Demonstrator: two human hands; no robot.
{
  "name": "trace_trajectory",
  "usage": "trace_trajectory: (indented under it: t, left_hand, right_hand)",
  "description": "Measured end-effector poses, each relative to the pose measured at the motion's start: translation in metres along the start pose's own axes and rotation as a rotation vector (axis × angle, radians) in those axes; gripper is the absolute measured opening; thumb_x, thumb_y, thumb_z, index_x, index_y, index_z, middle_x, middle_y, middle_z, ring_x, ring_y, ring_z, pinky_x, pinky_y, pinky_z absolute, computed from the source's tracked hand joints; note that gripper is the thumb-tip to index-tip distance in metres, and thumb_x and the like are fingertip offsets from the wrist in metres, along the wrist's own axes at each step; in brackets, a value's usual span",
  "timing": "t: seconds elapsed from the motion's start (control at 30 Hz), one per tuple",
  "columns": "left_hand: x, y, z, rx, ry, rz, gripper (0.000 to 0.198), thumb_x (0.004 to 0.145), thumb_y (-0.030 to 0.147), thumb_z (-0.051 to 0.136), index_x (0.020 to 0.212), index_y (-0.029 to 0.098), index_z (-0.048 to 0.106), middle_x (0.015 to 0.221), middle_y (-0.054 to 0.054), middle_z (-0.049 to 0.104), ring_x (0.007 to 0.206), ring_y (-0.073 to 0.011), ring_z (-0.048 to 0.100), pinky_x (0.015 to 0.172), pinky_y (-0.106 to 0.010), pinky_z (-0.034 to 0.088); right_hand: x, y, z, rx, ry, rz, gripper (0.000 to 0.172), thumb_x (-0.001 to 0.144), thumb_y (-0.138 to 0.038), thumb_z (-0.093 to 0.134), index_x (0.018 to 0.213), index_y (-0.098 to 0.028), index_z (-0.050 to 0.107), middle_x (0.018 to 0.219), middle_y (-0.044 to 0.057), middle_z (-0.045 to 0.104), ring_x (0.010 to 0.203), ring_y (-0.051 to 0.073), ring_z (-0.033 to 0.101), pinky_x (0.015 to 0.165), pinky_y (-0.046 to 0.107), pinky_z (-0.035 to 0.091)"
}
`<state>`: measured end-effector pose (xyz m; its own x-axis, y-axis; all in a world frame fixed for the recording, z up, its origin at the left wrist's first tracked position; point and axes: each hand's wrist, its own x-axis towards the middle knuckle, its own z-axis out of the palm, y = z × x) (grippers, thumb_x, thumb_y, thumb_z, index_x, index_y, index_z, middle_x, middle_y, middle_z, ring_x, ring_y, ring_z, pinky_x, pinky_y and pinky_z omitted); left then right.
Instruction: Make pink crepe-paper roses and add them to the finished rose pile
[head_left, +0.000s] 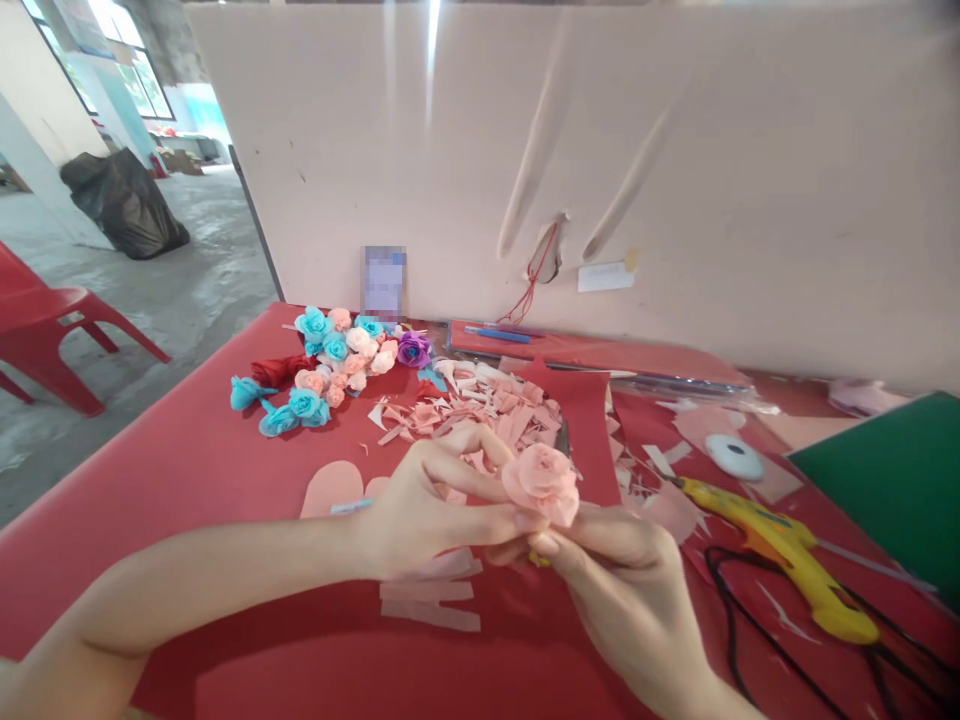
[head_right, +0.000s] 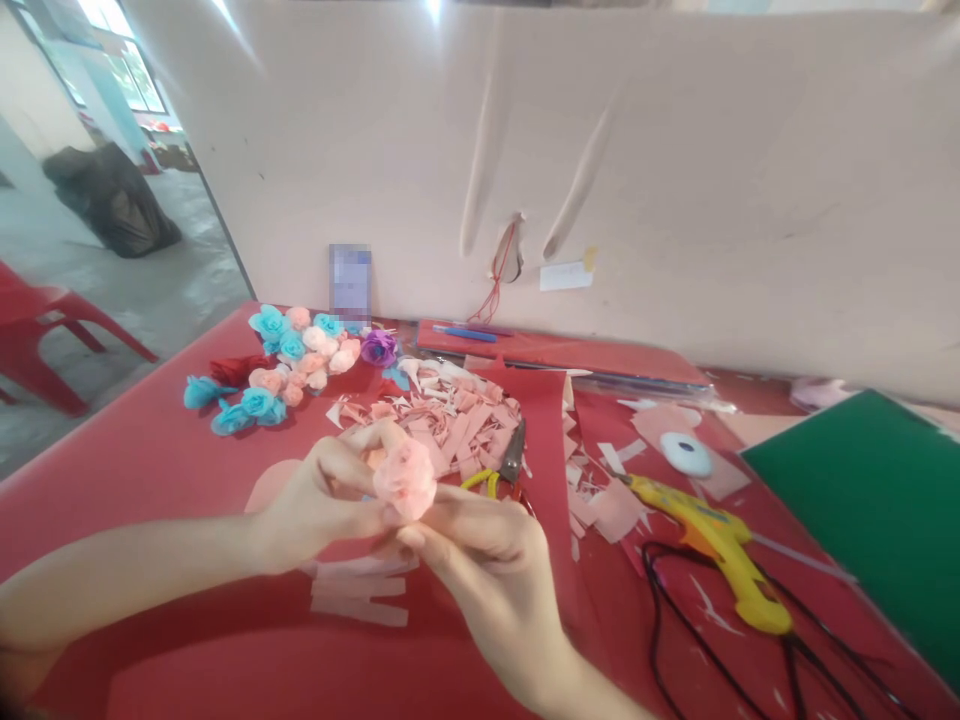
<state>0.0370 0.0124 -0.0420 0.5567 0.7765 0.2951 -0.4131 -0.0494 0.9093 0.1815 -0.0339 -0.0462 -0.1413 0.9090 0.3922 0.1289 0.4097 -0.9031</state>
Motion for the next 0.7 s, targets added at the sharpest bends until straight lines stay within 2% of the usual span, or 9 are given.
trace_trajectory:
  t: [0.1,0.2,0.3,0.47,0.6,0.7]
  left_hand:
    - [0.001,0.001,0.002,0.043,0.033,-0.014,0.026,0.066,0.005,0.064,0.065,0.03,0.073,0.072,0.0,0.052,0.077,-0.0124,0.048,0.07,-0.026,0.044]
    - [0.0,0.001,0.001,0.039,0.045,-0.069,0.025,0.068,0.008,0.064,0.064,0.031,0.073,0.074,0.001,0.049,0.077,-0.0116,0.047,0.078,-0.029,0.041]
    - [-0.001,0.0,-0.001,0.038,0.034,-0.087,0.023,0.07,0.01,0.063,0.067,0.031,0.073,0.074,0.001,0.047,0.077,-0.0125,0.046,0.078,-0.03,0.04]
    - [-0.003,-0.002,0.0,0.066,-0.032,-0.013,0.029,0.073,0.005,0.056,0.077,0.029,0.073,0.078,-0.001,0.048,0.081,-0.014,0.048,0.078,-0.031,0.042]
    - [-0.003,-0.006,-0.001,0.124,-0.046,0.043,0.033,0.076,0.006,0.051,0.083,0.031,0.071,0.08,-0.001,0.046,0.08,-0.0135,0.048,0.077,-0.031,0.044]
    - [-0.002,-0.009,-0.003,0.305,-0.031,0.135,0.035,0.077,0.005,0.048,0.084,0.031,0.071,0.079,-0.001,0.046,0.082,-0.0143,0.047,0.081,-0.033,0.041]
  right_hand:
    - [0.002,-0.004,0.0,-0.2,0.089,-0.149,0.025,0.076,-0.013,0.059,0.052,-0.02,0.065,0.042,-0.001,0.053,0.043,0.011,0.049,0.042,0.02,0.038]
    - [0.001,-0.002,-0.001,-0.24,0.106,-0.176,0.024,0.076,-0.012,0.058,0.055,-0.02,0.065,0.042,-0.002,0.05,0.045,0.011,0.048,0.044,0.021,0.038]
    - [-0.003,0.004,-0.004,-0.125,0.087,-0.092,0.021,0.078,-0.011,0.056,0.066,-0.023,0.069,0.052,-0.002,0.057,0.049,0.011,0.049,0.046,0.021,0.038]
    - [-0.009,0.012,-0.009,0.129,0.074,0.08,0.02,0.079,-0.013,0.058,0.082,-0.027,0.072,0.07,0.001,0.067,0.064,0.014,0.06,0.058,0.023,0.046]
    - [-0.004,0.01,-0.007,0.304,0.053,0.182,0.017,0.079,-0.02,0.059,0.08,-0.029,0.073,0.073,0.002,0.071,0.072,0.018,0.064,0.068,0.028,0.05]
    - [0.002,0.007,-0.005,0.368,0.093,0.252,0.012,0.075,-0.025,0.063,0.072,-0.027,0.075,0.064,0.003,0.071,0.064,0.018,0.064,0.062,0.027,0.051]
